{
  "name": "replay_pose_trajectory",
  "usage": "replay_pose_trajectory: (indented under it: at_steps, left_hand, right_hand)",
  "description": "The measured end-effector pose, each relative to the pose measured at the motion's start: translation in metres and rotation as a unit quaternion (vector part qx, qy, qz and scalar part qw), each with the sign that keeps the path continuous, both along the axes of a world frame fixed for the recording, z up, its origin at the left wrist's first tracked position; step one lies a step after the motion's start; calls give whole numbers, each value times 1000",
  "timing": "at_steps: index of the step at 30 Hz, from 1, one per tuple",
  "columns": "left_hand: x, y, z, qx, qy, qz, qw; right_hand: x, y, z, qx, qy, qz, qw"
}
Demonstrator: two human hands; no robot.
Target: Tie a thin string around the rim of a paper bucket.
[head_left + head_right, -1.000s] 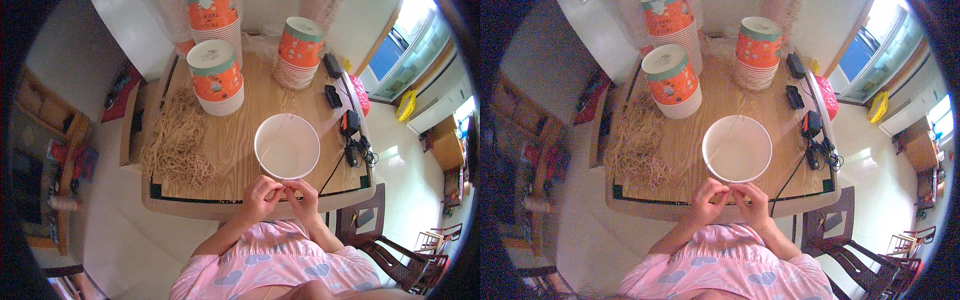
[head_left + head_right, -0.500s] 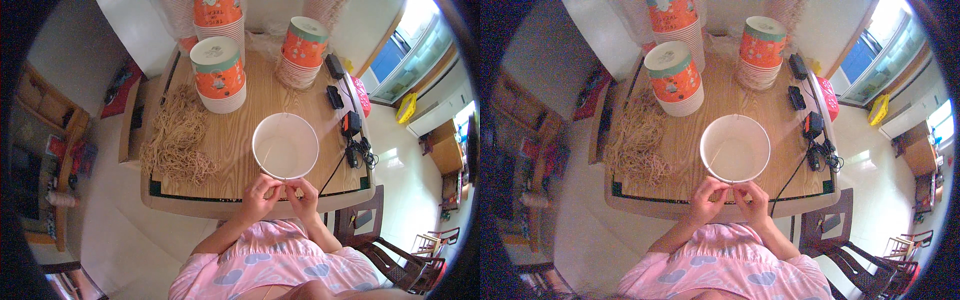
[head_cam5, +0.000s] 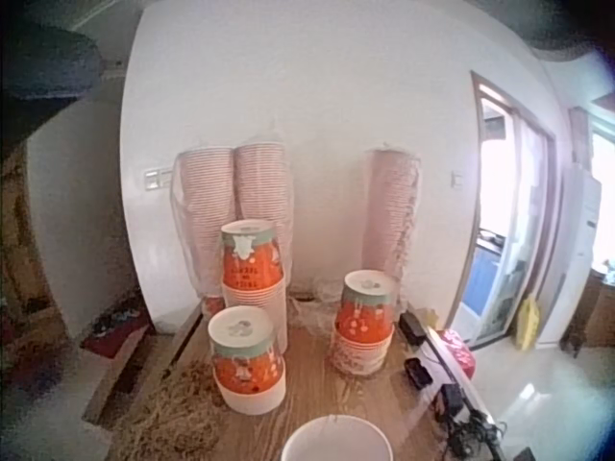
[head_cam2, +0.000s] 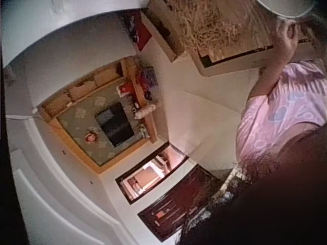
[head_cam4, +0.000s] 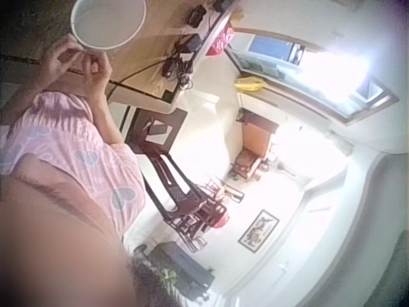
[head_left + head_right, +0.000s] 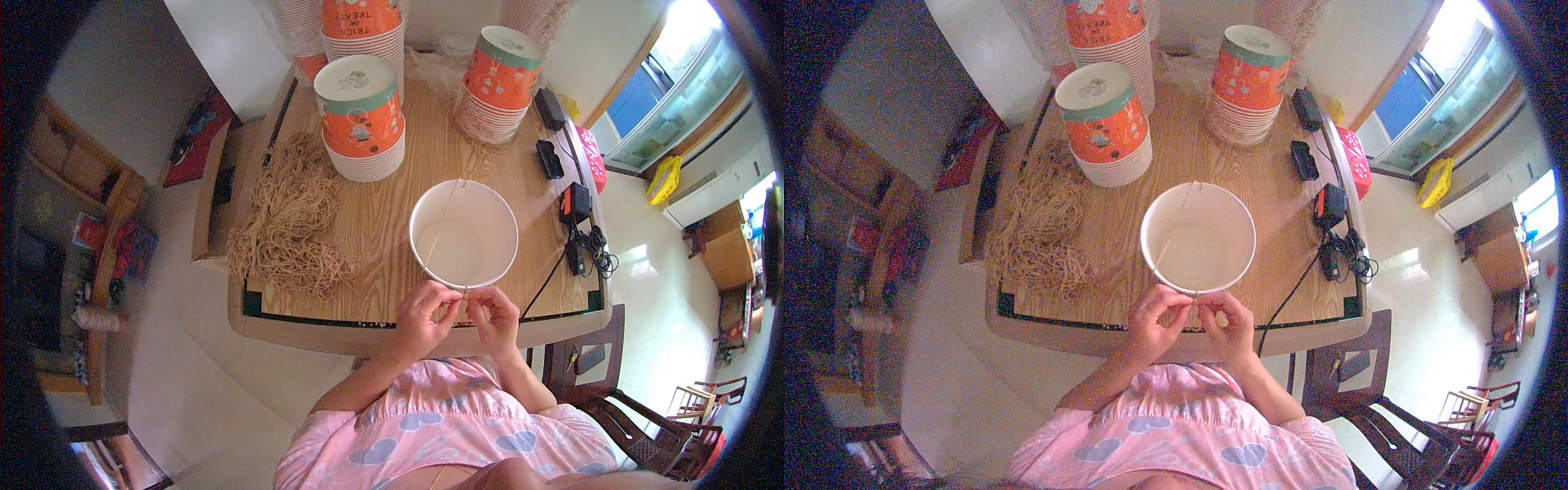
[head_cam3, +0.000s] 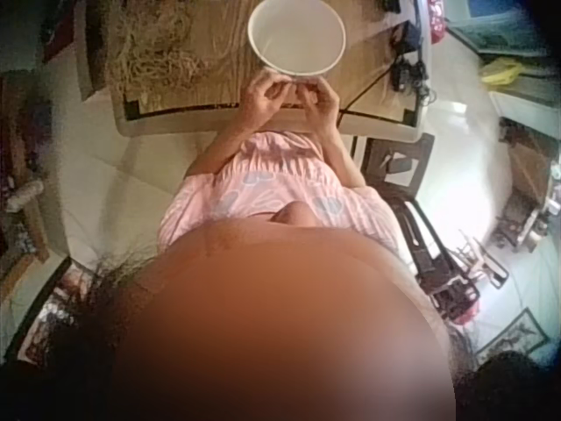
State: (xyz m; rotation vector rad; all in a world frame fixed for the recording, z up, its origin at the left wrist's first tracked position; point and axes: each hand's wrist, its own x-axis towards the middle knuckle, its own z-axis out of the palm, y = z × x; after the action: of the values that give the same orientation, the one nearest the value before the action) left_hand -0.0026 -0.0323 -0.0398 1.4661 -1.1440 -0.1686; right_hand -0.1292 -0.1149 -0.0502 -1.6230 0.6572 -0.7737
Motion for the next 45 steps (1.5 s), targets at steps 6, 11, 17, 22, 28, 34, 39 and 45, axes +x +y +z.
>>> replay_pose_trajectory:
  at_steps: [6,11,17,22,28,34,39,45]
  left_hand:
    - [-2,2,4,22,53,-12,998]
    - [-5,2,-1,22,63,-7,998]
    - [-5,5,-5,8,2,23,1000]
    - [1,10,-11,-17,-165,4,986]
    - [2,9,-14,-6,-209,18,978]
    - [1,10,-16,9,-161,13,987]
    - [0,11,-12,23,-156,6,987]
    - [2,12,-12,26,-179,3,984]
  right_hand:
    - [2,1,-4,-19,-2,-20,1000]
    - [3,2,-5,-71,2,-34,997]
    - [3,5,-2,-73,-8,-34,997]
    - [3,7,-9,-27,-29,-46,998]
    - [0,5,-6,189,-70,-12,980]
    - [-3,-3,-16,258,-34,54,964]
    - [-4,-6,-22,329,-60,75,940]
    - [-1,-5,-20,303,-55,67,949]
